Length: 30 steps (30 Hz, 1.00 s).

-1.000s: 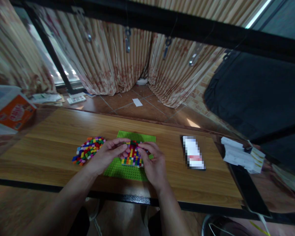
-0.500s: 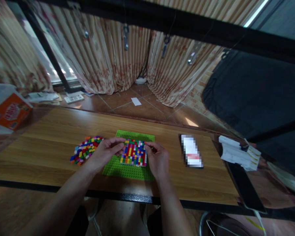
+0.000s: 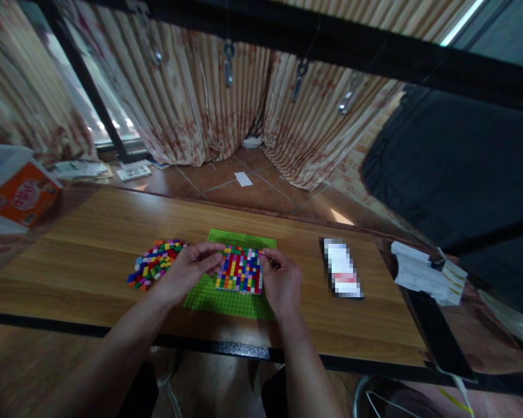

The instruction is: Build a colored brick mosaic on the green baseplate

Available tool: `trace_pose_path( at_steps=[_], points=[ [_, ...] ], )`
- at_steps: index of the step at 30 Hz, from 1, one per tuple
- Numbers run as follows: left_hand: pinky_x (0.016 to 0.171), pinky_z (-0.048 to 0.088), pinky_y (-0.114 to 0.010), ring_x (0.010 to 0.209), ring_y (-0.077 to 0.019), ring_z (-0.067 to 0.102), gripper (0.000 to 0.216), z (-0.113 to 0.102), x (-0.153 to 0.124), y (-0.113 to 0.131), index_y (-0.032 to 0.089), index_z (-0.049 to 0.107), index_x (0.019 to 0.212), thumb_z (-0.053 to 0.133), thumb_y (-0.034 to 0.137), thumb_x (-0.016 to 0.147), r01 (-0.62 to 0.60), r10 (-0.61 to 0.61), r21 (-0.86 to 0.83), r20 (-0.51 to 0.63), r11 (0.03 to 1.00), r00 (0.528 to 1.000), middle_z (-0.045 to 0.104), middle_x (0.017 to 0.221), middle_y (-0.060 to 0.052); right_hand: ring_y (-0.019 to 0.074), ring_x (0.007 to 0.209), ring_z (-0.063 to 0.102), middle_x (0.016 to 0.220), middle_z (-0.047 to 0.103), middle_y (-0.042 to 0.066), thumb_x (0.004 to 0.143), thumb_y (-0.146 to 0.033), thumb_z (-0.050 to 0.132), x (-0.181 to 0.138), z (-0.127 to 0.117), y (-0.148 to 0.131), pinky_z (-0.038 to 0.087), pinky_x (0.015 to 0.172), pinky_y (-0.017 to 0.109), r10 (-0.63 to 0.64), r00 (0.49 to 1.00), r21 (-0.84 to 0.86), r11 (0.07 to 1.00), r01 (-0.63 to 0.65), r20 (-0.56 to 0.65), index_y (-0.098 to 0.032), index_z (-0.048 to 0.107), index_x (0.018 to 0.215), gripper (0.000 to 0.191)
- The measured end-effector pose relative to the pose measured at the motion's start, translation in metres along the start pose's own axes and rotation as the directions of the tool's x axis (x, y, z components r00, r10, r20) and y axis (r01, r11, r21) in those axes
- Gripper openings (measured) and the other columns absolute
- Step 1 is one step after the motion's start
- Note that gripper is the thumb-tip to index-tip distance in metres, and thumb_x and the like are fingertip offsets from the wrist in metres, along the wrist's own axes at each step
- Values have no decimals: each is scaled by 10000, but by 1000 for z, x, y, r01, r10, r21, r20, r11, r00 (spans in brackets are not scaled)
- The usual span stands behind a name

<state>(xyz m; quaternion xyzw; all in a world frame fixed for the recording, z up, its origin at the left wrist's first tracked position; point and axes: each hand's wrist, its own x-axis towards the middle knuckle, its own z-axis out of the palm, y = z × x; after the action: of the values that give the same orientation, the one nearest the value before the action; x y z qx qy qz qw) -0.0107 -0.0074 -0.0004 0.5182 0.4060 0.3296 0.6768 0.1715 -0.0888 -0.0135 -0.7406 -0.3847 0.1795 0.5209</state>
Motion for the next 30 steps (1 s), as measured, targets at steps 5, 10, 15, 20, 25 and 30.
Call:
trace_pose_path(
  at_steps=[5,10,15,20,25,30],
  points=[
    [544,424,-210,551,-91,562,263,2,-3,4,130,717,973,710,230,729,9,-9,-13,-9,1000,1000,640,609,29,234,772,709,851,778,71,733,-379,727,2,0,-1,539,736,367,35,999,72,997,-34,-20,-190,757,863,230],
    [545,422,-209,543,-88,554,225,2,-3,5,135,725,943,694,211,734,7,-8,-7,-10,1000,1000,638,606,29,209,716,692,784,761,50,664,-362,764,7,3,4,539,703,352,119,992,206,973,-108,-38,-188,741,822,236],
    [539,417,-202,546,-83,553,232,1,-2,4,130,720,946,698,214,732,9,-9,-20,-5,1000,1000,644,614,26,163,648,647,710,728,8,563,-353,827,10,7,7,516,658,314,244,970,403,889,-219,-11,-189,731,763,276],
    [534,418,-199,543,-83,550,247,1,-2,3,123,713,962,695,220,735,7,-7,-18,2,1000,1000,633,597,31,151,641,625,704,721,0,521,-347,848,11,10,7,497,647,302,281,960,438,861,-259,16,-188,735,759,307],
    [544,427,-201,553,-86,557,253,1,-3,2,131,715,964,700,223,728,7,-7,-17,-7,1000,1000,635,607,30,139,603,604,677,708,-9,516,-336,844,10,11,5,485,609,287,287,958,454,851,-264,18,-185,733,745,296],
    [548,432,-220,561,-102,566,252,0,-1,-1,141,712,954,704,247,726,-11,11,-6,-6,1000,1000,639,618,25,132,539,577,627,694,-5,528,-344,830,11,11,5,472,540,275,282,959,436,860,-265,26,-179,737,748,290]
  ],
)
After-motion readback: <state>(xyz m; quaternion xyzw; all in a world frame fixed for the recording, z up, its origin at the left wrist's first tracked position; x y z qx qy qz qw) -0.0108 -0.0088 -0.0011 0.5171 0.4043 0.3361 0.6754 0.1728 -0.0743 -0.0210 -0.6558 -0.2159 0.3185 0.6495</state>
